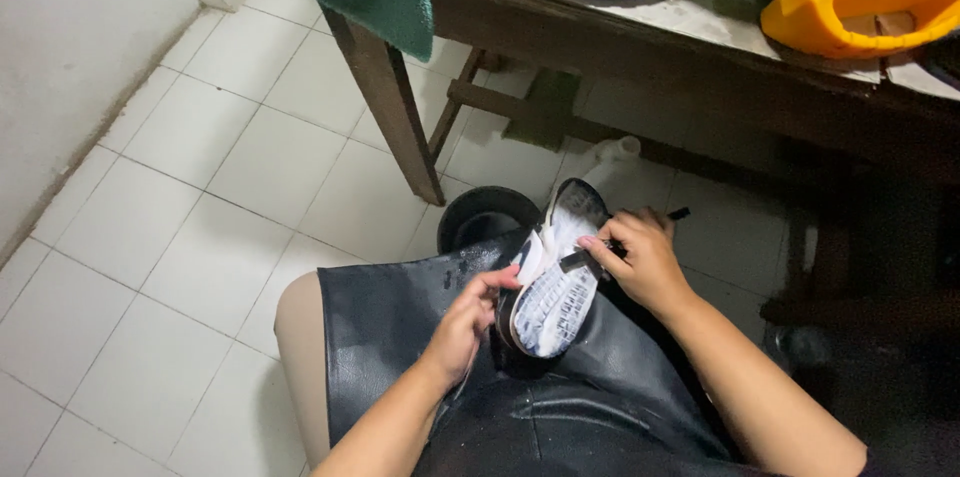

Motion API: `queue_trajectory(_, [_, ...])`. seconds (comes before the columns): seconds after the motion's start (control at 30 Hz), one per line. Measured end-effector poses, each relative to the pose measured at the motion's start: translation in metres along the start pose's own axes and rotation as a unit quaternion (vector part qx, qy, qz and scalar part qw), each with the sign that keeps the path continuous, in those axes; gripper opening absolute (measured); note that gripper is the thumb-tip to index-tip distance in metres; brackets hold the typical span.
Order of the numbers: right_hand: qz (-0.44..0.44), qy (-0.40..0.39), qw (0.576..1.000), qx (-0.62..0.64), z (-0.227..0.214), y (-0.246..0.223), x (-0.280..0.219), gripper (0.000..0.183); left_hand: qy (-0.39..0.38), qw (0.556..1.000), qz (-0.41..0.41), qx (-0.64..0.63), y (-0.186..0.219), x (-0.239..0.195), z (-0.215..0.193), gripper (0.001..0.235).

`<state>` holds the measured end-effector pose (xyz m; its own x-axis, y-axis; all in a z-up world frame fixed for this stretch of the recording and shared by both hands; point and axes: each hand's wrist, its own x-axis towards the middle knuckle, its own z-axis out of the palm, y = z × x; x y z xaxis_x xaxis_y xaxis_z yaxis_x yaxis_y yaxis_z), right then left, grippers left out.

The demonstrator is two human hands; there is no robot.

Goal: The person scrubs the sole of a blue and white sneaker with a purple brush, then uses a smaller brush to clean the tread grooves. They rinse the shoe in a black bucket and wipe it with a green towel.

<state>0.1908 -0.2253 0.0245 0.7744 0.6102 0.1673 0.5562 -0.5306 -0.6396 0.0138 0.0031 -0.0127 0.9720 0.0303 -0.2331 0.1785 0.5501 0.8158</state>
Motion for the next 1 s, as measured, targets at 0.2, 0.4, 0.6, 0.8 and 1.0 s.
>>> queue_trajectory(0.2, [-0.026,0.050,0.998,0.000,-0.001,-0.014,-0.004,0.031,0.111,0.994,-0.003,0.008,-0.035,0.038,0.003,0.069])
queue_trajectory(0.4, [-0.089,0.038,0.995,-0.034,0.011,-0.006,-0.011,0.033,0.098,0.980,-0.092,0.144,0.025,0.015,0.035,0.052])
queue_trajectory(0.6, [-0.146,0.010,0.989,-0.026,0.002,-0.017,-0.019,0.032,0.019,0.925,-0.092,0.369,-0.009,0.039,-0.025,0.037])
queue_trajectory(0.8, [-0.195,0.061,0.976,-0.070,-0.025,-0.057,-0.007,0.032,-0.043,0.989,-0.116,-0.081,0.021,0.022,-0.001,0.027])
queue_trajectory(1.0, [-0.240,0.177,0.917,-0.266,-0.064,-0.136,0.004,0.018,0.001,0.993,-0.106,-0.054,0.034,0.018,-0.008,0.027])
